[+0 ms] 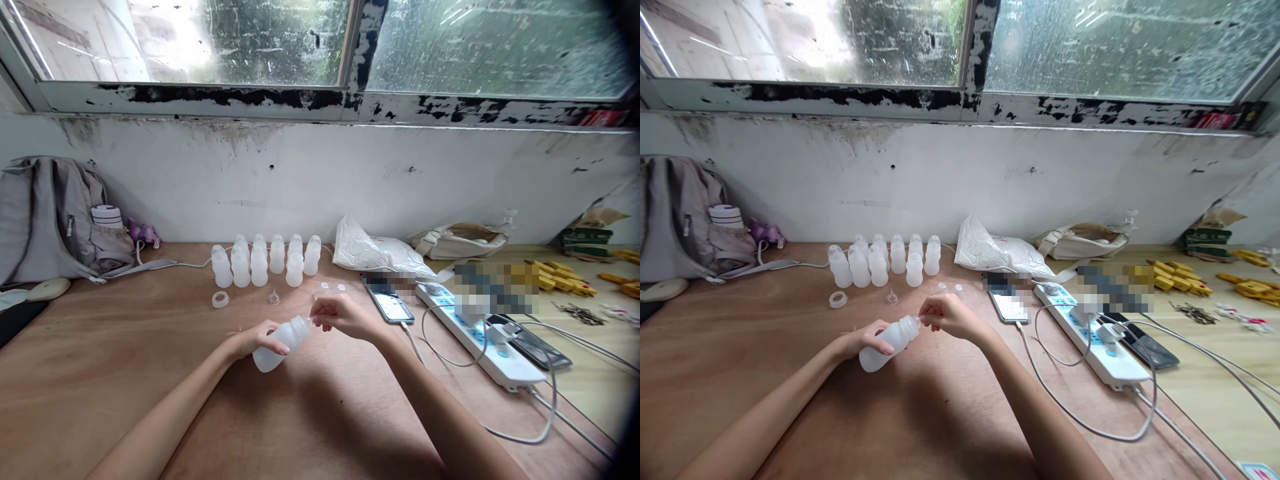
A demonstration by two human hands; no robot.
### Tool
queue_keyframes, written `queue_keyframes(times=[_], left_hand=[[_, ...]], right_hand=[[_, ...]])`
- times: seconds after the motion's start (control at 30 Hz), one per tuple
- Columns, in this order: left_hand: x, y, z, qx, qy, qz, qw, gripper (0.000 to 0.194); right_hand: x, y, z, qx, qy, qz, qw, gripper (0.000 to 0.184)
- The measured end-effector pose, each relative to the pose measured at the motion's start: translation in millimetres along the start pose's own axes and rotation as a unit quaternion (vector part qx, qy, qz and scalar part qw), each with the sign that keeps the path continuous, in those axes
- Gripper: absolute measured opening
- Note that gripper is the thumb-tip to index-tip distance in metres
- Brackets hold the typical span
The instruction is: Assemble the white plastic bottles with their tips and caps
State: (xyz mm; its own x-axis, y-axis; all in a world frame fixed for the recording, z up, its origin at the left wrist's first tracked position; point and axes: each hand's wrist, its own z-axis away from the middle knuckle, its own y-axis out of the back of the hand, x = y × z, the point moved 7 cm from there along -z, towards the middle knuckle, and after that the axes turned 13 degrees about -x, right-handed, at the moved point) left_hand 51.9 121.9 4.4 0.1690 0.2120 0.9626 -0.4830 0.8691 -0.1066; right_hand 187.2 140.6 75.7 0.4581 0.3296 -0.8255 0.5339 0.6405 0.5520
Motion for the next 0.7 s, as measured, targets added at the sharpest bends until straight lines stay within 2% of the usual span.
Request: queue_keyframes(times=[0.2, 0.3, 0.37, 0.43, 0.53, 0.6, 0.63, 0.7], left_hand=[[2.2, -1.0, 0.2, -0.015, -0.012, 0.005, 1.000, 0.029], [3.4, -0.2, 0.5, -0.001, -0.025, 0.019, 1.000, 0.032], [2.6, -2.1, 0.6, 0.012, -0.036, 0.054, 0.998, 0.035], [1.2, -7.7, 0.4, 0.021, -0.051, 0.111, 0.992, 0.038], [1.6, -23.6, -2.1, 0.004, -0.068, 0.173, 0.983, 0.040], [4.4, -32.9, -4.8, 0.000, -0.069, 0.163, 0.984, 0.039], [7.0, -32.8, -5.5, 0.026, -0.072, 0.137, 0.988, 0.037], [16.1, -23.9, -2.4, 0.137, -0.087, 0.035, 0.986, 0.035]], right_hand=[[-1.3, -0.1, 0.4, 0.011, 0.001, 0.040, 0.999, 0.024], [-3.9, 1.2, 0.6, 0.028, 0.009, 0.034, 0.999, 0.028], [-7.4, 2.7, 0.7, 0.041, 0.022, -0.014, 0.999, 0.027], [-12.2, 0.1, -0.4, 0.028, 0.049, -0.104, 0.993, 0.027], [-19.6, -13.2, -4.4, -0.032, 0.093, -0.241, 0.966, 0.043], [-19.0, -20.6, -7.7, -0.030, 0.100, -0.289, 0.952, 0.043], [-15.8, -22.0, -9.2, -0.003, 0.092, -0.294, 0.952, 0.039], [-7.1, -19.9, -9.8, 0.090, 0.055, -0.256, 0.961, 0.032]])
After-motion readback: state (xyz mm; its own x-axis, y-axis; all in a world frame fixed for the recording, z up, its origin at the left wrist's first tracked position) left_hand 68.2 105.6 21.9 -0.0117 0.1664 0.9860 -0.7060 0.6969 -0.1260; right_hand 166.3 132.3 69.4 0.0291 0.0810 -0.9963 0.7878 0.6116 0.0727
